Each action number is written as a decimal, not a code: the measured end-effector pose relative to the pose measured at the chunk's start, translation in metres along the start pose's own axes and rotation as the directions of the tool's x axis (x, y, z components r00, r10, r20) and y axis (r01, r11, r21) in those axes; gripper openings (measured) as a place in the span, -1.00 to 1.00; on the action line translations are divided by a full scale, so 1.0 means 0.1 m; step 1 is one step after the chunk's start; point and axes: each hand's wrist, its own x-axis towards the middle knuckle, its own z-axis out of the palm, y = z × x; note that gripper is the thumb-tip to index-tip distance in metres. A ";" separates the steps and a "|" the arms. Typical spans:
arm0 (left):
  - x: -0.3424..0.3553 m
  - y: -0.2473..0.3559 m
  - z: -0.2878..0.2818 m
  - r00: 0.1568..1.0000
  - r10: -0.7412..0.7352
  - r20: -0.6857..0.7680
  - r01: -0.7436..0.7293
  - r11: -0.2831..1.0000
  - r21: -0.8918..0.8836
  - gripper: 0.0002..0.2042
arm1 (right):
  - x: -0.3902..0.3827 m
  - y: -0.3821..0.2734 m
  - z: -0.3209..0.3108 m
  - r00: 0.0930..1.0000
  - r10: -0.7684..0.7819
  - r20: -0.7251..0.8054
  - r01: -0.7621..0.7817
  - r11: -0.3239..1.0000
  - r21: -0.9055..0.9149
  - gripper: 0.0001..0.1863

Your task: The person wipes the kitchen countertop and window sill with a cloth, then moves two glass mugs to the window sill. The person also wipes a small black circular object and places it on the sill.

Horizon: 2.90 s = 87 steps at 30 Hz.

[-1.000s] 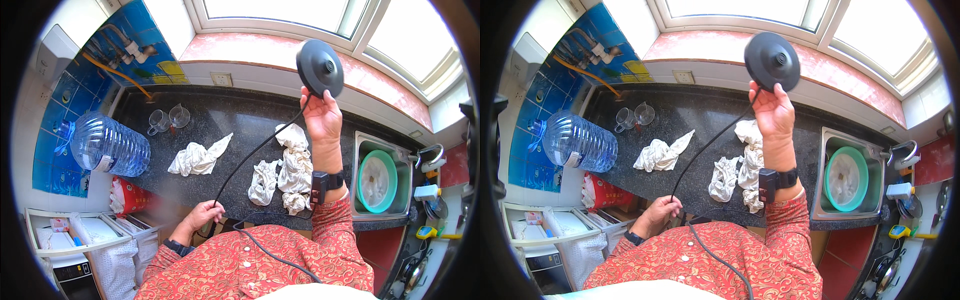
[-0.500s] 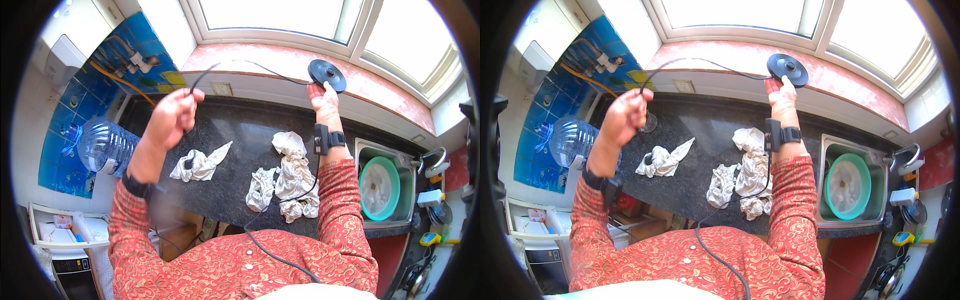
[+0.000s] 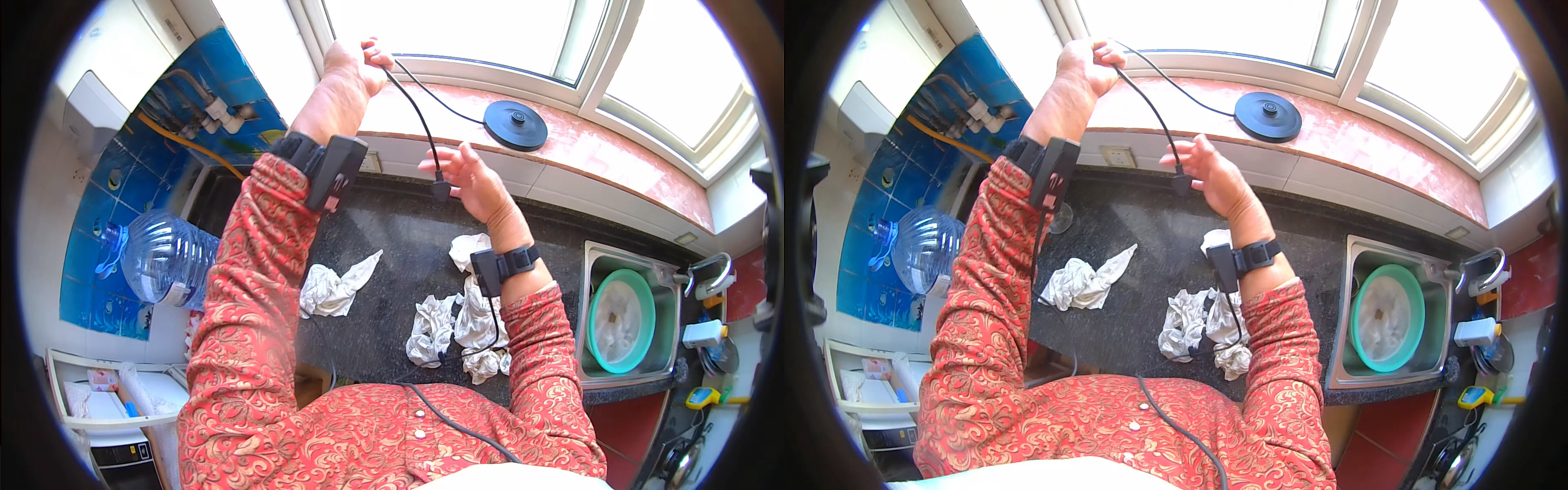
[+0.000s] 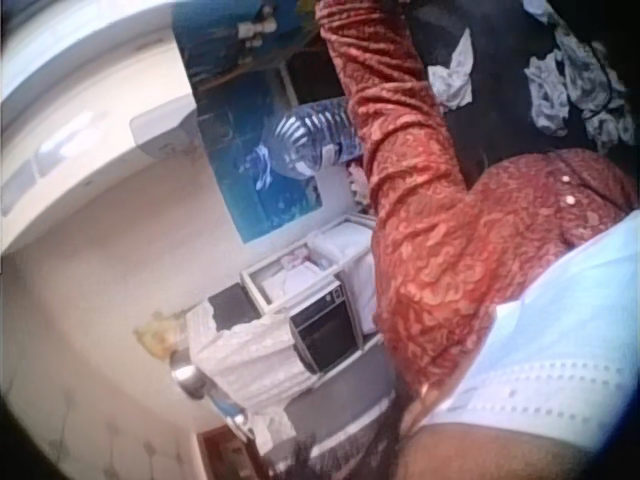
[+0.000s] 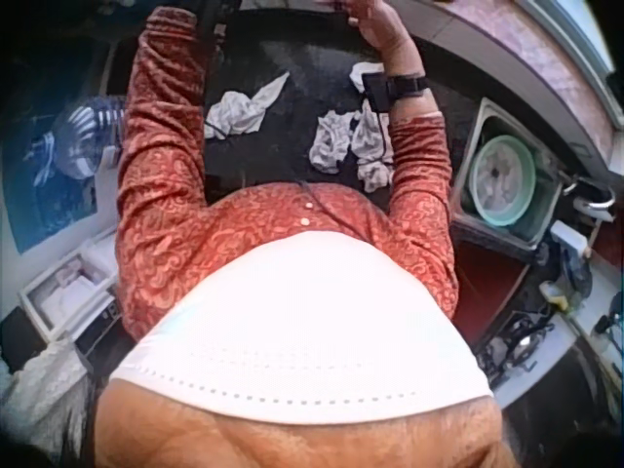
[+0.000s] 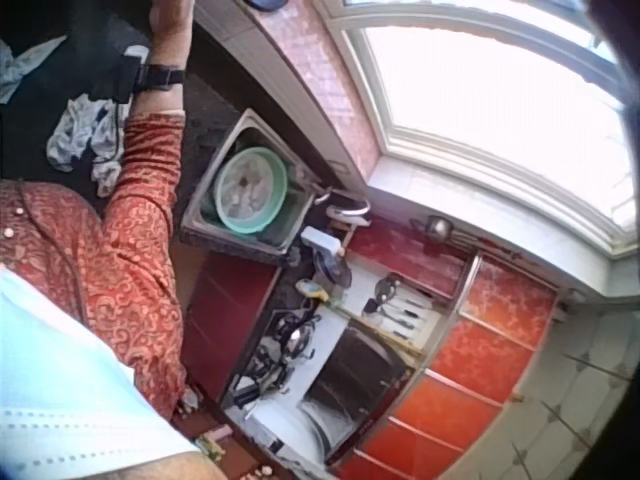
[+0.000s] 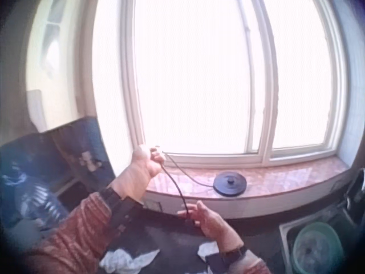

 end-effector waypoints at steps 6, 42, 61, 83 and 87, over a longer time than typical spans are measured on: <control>0.63 -0.04 -0.23 0.995 -0.072 -0.069 0.053 0.970 -0.236 -0.84 | 0.05 -0.14 0.10 0.993 -0.103 0.051 0.114 0.947 -0.302 -0.72; 0.84 -1.12 -1.50 0.723 0.006 0.691 -0.597 -0.497 0.629 -0.70 | -0.99 1.72 -0.55 0.961 -0.113 -0.253 -0.244 0.093 -0.965 -0.34; -1.73 -1.09 -4.35 0.873 -0.039 0.486 -0.468 -0.347 0.813 -0.46 | 2.24 0.32 1.18 0.877 -0.473 0.083 0.049 -0.083 -0.995 -0.62; -1.73 -1.13 -4.41 0.866 -0.007 0.499 -0.478 -0.300 0.825 -0.50 | 2.78 0.88 1.75 0.733 -0.402 0.548 0.584 -0.041 -0.811 -0.65; -1.74 -1.14 -4.43 0.869 -0.004 0.495 -0.476 -0.282 0.833 -0.50 | 2.82 0.85 1.36 0.631 -0.465 0.621 0.627 -0.167 -0.761 -0.70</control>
